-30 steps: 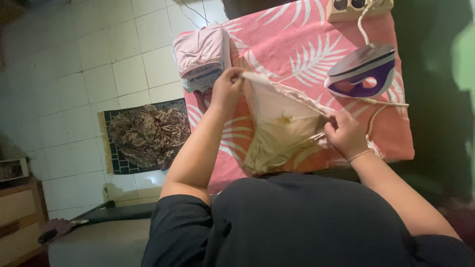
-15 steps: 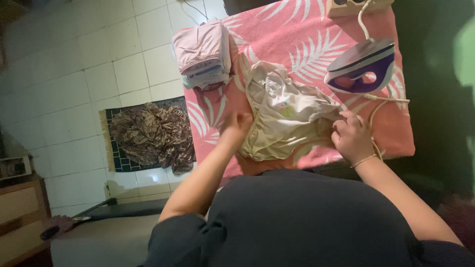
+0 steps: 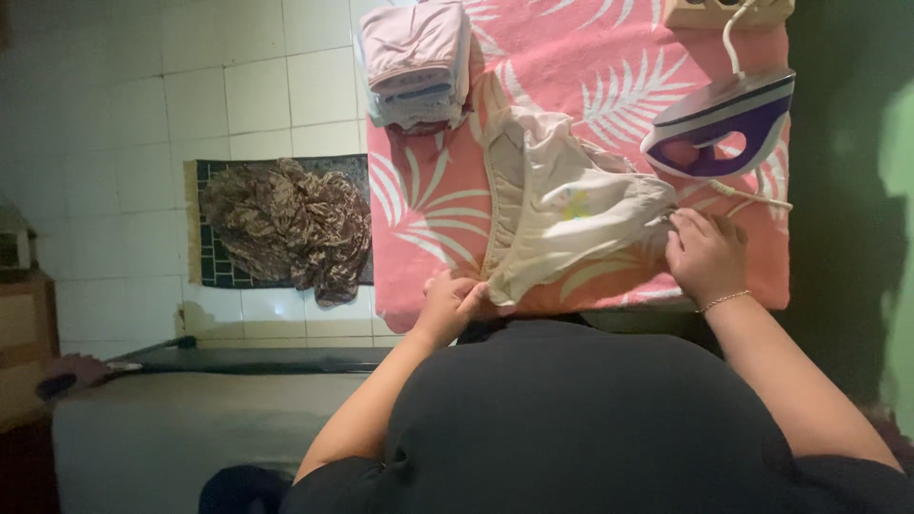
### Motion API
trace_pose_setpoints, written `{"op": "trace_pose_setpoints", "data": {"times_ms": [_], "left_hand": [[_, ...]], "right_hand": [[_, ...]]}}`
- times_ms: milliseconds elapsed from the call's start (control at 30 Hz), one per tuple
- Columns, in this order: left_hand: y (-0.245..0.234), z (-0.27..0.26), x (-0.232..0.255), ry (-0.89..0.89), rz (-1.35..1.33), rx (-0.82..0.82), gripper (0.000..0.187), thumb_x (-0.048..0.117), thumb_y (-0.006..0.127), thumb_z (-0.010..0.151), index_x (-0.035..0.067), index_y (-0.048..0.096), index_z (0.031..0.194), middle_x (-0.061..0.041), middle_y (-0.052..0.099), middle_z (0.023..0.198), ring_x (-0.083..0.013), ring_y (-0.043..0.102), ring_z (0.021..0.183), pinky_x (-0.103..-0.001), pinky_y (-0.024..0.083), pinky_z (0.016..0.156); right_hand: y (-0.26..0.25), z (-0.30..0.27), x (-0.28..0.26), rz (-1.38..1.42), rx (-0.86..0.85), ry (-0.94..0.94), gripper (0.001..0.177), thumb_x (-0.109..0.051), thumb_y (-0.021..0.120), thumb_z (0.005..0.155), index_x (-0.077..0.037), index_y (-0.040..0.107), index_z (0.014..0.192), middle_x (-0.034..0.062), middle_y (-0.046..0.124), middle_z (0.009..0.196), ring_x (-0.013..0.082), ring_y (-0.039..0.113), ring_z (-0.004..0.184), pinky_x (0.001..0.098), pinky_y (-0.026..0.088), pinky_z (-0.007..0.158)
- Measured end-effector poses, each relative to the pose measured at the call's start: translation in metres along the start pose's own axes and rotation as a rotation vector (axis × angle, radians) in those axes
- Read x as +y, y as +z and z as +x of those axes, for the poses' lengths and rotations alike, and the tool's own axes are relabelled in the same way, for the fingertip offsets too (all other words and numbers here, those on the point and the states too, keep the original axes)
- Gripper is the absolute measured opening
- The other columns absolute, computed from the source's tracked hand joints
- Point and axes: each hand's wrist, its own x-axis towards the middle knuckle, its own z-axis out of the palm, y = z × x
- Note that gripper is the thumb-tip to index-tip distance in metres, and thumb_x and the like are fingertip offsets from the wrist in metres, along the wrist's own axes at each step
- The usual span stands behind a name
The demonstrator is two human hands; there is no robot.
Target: The person is ironing several pairs of underwear on an ironing board.
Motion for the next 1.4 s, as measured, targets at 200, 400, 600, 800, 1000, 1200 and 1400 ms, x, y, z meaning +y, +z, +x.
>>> {"op": "trace_pose_setpoints", "data": {"times_ms": [200, 400, 600, 800, 1000, 1200, 1400], "left_hand": [[0.018, -0.023, 0.009, 0.058, -0.023, 0.085, 0.018, 0.029, 0.073, 0.083, 0.013, 0.080, 0.088, -0.005, 0.075, 0.100, -0.0277, 0.069, 0.095, -0.048, 0.045, 0.078], [0.007, -0.021, 0.036, -0.228, 0.232, 0.023, 0.020, 0.035, 0.076, 0.077, 0.015, 0.079, 0.077, -0.006, 0.074, 0.091, -0.0299, 0.068, 0.091, -0.050, 0.046, 0.078], [0.005, 0.014, 0.032, -0.211, 0.162, 0.111, 0.032, 0.039, 0.074, 0.083, 0.007, 0.076, 0.083, -0.020, 0.070, 0.091, -0.0381, 0.066, 0.094, -0.050, 0.050, 0.082], [0.044, 0.153, -0.012, -0.081, -0.254, 0.206, 0.058, 0.040, 0.071, 0.092, -0.002, 0.055, 0.129, -0.024, 0.072, 0.114, -0.0365, 0.070, 0.108, -0.044, 0.053, 0.092], [0.074, 0.258, -0.006, -0.375, -0.482, 0.291, 0.067, 0.041, 0.080, 0.078, 0.000, 0.056, 0.124, -0.017, 0.078, 0.108, -0.0249, 0.076, 0.098, -0.036, 0.057, 0.088], [0.088, 0.270, -0.036, -0.444, -0.478, 0.513, 0.064, 0.030, 0.086, 0.076, 0.000, 0.051, 0.122, -0.016, 0.070, 0.110, -0.0251, 0.071, 0.097, -0.037, 0.057, 0.085], [0.078, 0.270, -0.049, -0.392, -0.719, 0.480, 0.057, 0.030, 0.077, 0.085, 0.003, 0.050, 0.128, -0.014, 0.069, 0.117, -0.0220, 0.068, 0.105, -0.036, 0.055, 0.092]], "right_hand": [[0.006, -0.015, 0.006, 0.008, 0.021, 0.039, 0.026, -0.021, 0.064, 0.097, -0.012, 0.074, 0.119, 0.0018, 0.071, 0.130, 0.0274, 0.064, 0.120, 0.0474, 0.044, 0.104], [-0.006, -0.011, 0.001, -0.065, -0.089, 0.057, 0.018, -0.024, 0.065, 0.093, -0.014, 0.075, 0.105, 0.0025, 0.073, 0.129, 0.0306, 0.064, 0.116, 0.0488, 0.045, 0.101], [-0.007, -0.005, -0.001, 0.315, -0.050, 0.096, 0.018, -0.019, 0.062, 0.096, -0.007, 0.069, 0.107, 0.0115, 0.069, 0.123, 0.0324, 0.065, 0.114, 0.0454, 0.051, 0.100], [-0.002, 0.073, -0.070, 0.611, -0.010, -0.087, 0.050, -0.022, 0.070, 0.090, 0.000, 0.056, 0.133, 0.0215, 0.060, 0.131, 0.0399, 0.055, 0.126, 0.0485, 0.042, 0.111], [0.058, 0.135, -0.098, 0.464, -0.201, 0.124, 0.068, -0.033, 0.076, 0.082, -0.004, 0.055, 0.139, 0.0225, 0.059, 0.136, 0.0422, 0.053, 0.125, 0.0536, 0.036, 0.108], [0.035, 0.160, -0.113, 0.377, -0.486, 0.274, 0.050, -0.029, 0.074, 0.077, -0.017, 0.070, 0.126, 0.0136, 0.071, 0.119, 0.0390, 0.061, 0.115, 0.0562, 0.039, 0.103], [0.049, 0.169, -0.101, 0.669, -0.473, 0.184, 0.056, -0.025, 0.066, 0.078, -0.014, 0.068, 0.134, 0.0179, 0.072, 0.111, 0.0344, 0.069, 0.105, 0.0436, 0.051, 0.095]]}}
